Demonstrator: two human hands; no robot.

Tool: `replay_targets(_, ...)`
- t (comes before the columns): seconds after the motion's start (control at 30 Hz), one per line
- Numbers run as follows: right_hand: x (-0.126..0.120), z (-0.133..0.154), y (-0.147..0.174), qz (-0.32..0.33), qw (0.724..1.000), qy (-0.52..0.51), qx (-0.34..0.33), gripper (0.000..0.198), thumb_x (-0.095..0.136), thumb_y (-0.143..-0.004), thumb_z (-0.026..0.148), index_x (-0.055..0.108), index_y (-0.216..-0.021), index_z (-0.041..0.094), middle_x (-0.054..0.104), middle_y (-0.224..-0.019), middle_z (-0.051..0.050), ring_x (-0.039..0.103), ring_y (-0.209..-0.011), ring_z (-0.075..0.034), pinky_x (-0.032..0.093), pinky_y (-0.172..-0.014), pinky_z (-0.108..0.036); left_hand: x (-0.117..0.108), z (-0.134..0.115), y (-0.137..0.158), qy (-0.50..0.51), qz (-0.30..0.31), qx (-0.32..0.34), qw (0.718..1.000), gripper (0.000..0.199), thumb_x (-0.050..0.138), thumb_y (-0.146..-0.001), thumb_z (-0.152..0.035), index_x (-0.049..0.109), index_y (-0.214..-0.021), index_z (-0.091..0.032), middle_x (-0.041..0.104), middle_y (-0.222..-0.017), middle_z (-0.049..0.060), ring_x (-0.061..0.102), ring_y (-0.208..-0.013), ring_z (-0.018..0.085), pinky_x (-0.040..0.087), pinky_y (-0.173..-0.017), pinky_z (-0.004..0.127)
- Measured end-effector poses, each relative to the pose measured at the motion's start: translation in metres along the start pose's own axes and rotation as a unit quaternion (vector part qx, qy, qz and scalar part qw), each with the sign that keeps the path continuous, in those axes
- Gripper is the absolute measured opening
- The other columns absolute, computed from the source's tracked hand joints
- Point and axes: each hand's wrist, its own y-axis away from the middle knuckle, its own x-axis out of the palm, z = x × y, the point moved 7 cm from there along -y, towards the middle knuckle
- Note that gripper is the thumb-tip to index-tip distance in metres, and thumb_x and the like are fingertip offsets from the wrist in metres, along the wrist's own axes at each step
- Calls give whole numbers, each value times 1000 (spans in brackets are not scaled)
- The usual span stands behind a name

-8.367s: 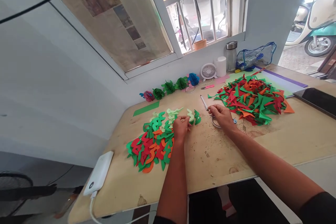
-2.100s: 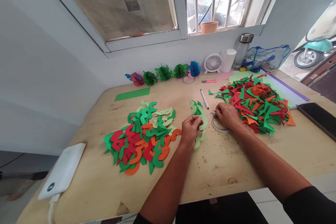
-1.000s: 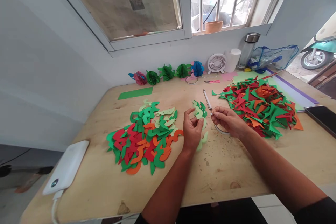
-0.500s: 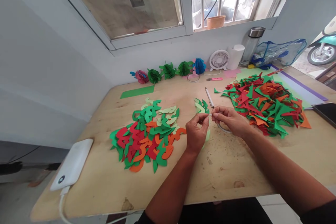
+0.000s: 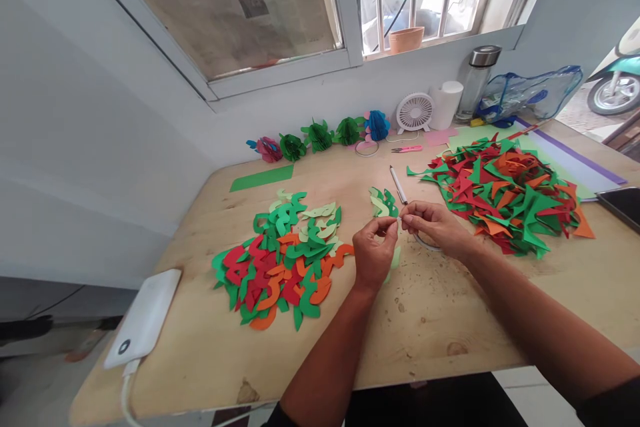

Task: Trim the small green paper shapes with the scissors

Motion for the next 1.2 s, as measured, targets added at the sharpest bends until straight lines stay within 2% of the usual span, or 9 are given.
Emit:
replay_targets(0.63, 3, -4, 1, 17, 1000, -9, 6, 21, 59, -79, 38, 59, -81, 17, 58, -67, 1, 49, -59, -10, 38, -56, -24, -1, 0, -1, -11, -8, 10, 1000, 8, 61, -73, -23, 66, -71, -17, 65, -67, 1, 57, -63, 12, 44, -63, 22)
replay_targets(1.2, 4, -7, 0, 19, 1000, -14, 6, 20, 59, -80, 37, 60, -81, 17, 59, -68, 0, 49, -59, -10, 37, -55, -24, -1, -9, 1, -82, -10, 83, 993, 6, 57, -75, -17, 64, -74, -17, 67, -69, 0, 59, -63, 11, 45, -64, 22)
